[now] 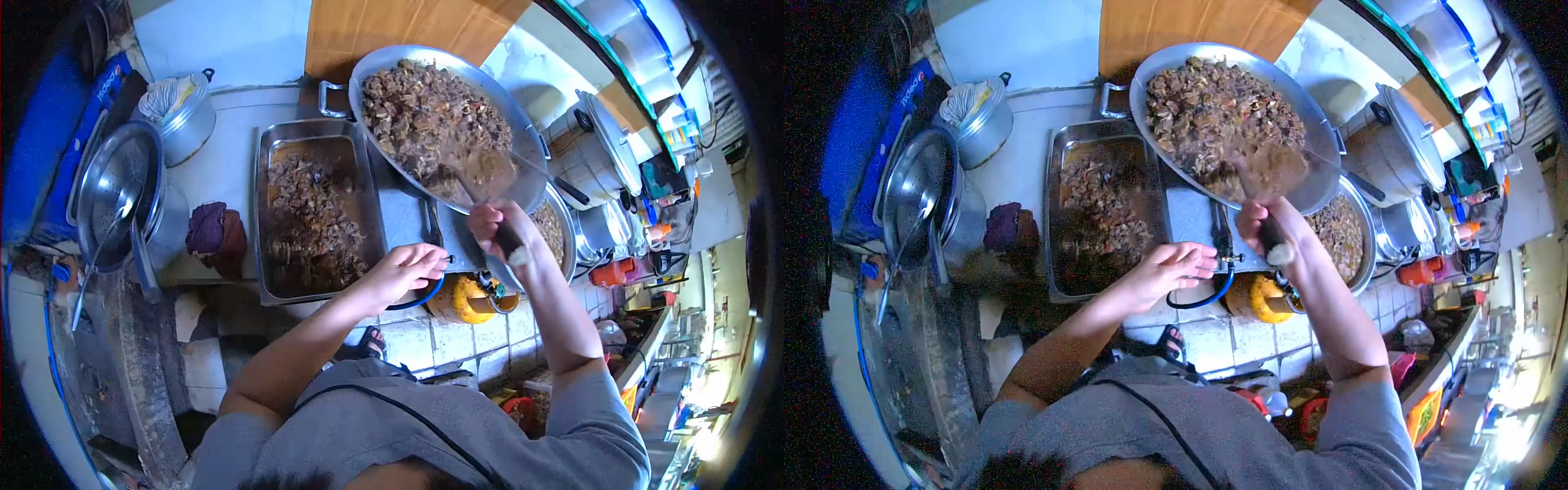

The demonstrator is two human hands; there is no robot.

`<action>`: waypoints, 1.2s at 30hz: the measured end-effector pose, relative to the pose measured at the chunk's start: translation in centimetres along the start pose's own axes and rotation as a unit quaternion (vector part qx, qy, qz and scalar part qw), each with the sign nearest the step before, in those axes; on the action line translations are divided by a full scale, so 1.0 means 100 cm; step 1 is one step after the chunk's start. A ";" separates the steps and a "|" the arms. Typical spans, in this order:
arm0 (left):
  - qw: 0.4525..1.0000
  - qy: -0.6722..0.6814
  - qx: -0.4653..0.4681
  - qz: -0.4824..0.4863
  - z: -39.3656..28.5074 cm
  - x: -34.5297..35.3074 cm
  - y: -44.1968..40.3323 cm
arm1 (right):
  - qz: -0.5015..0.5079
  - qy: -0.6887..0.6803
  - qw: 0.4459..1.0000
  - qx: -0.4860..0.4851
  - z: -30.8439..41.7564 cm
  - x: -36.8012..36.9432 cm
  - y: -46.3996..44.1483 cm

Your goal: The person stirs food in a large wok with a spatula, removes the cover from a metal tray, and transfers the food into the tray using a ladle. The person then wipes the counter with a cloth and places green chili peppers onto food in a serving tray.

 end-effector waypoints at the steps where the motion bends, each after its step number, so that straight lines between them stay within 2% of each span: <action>1: 1.000 0.014 -0.002 -0.012 -0.002 0.005 -0.010 | 0.005 -0.006 1.000 -0.002 -0.001 -0.001 0.004; 3: 0.999 0.042 -0.008 -0.033 -0.002 0.014 -0.026 | 0.013 -0.017 1.000 -0.009 -0.004 -0.005 0.016; 9: 0.993 0.114 -0.038 -0.015 -0.003 0.019 -0.049 | 0.037 -0.039 0.999 -0.003 0.004 -0.010 0.014; 13: 0.989 0.141 0.008 -0.033 0.001 0.014 -0.071 | 0.047 0.054 0.997 -0.013 0.021 -0.015 -0.011; 19: 0.982 0.179 0.056 -0.011 -0.029 0.055 -0.091 | 0.069 0.027 0.997 -0.010 0.014 -0.021 0.021; 23: 0.943 0.331 0.041 0.011 -0.008 0.047 -0.125 | 0.085 -0.046 0.995 0.006 0.021 -0.016 0.016; 29: 0.945 0.324 0.047 -0.010 -0.005 0.041 -0.152 | 0.078 -0.064 0.994 -0.031 0.036 -0.024 0.016; 33: 0.960 0.278 0.022 -0.014 -0.012 0.078 -0.157 | 0.199 -0.072 0.977 -0.019 0.041 -0.028 0.054; 36: 0.963 0.267 0.030 -0.003 -0.019 0.098 -0.160 | 0.169 -0.077 0.982 -0.029 0.044 -0.028 0.076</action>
Point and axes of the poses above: each hand's wrist, its own y-axis away from the middle knuckle, its own x-axis out of the palm, z = x × y, the point moved 3 cm from there along -y, towards the middle knuckle, and after that the axes turned 10 degrees about z, right-handed, at the moved point
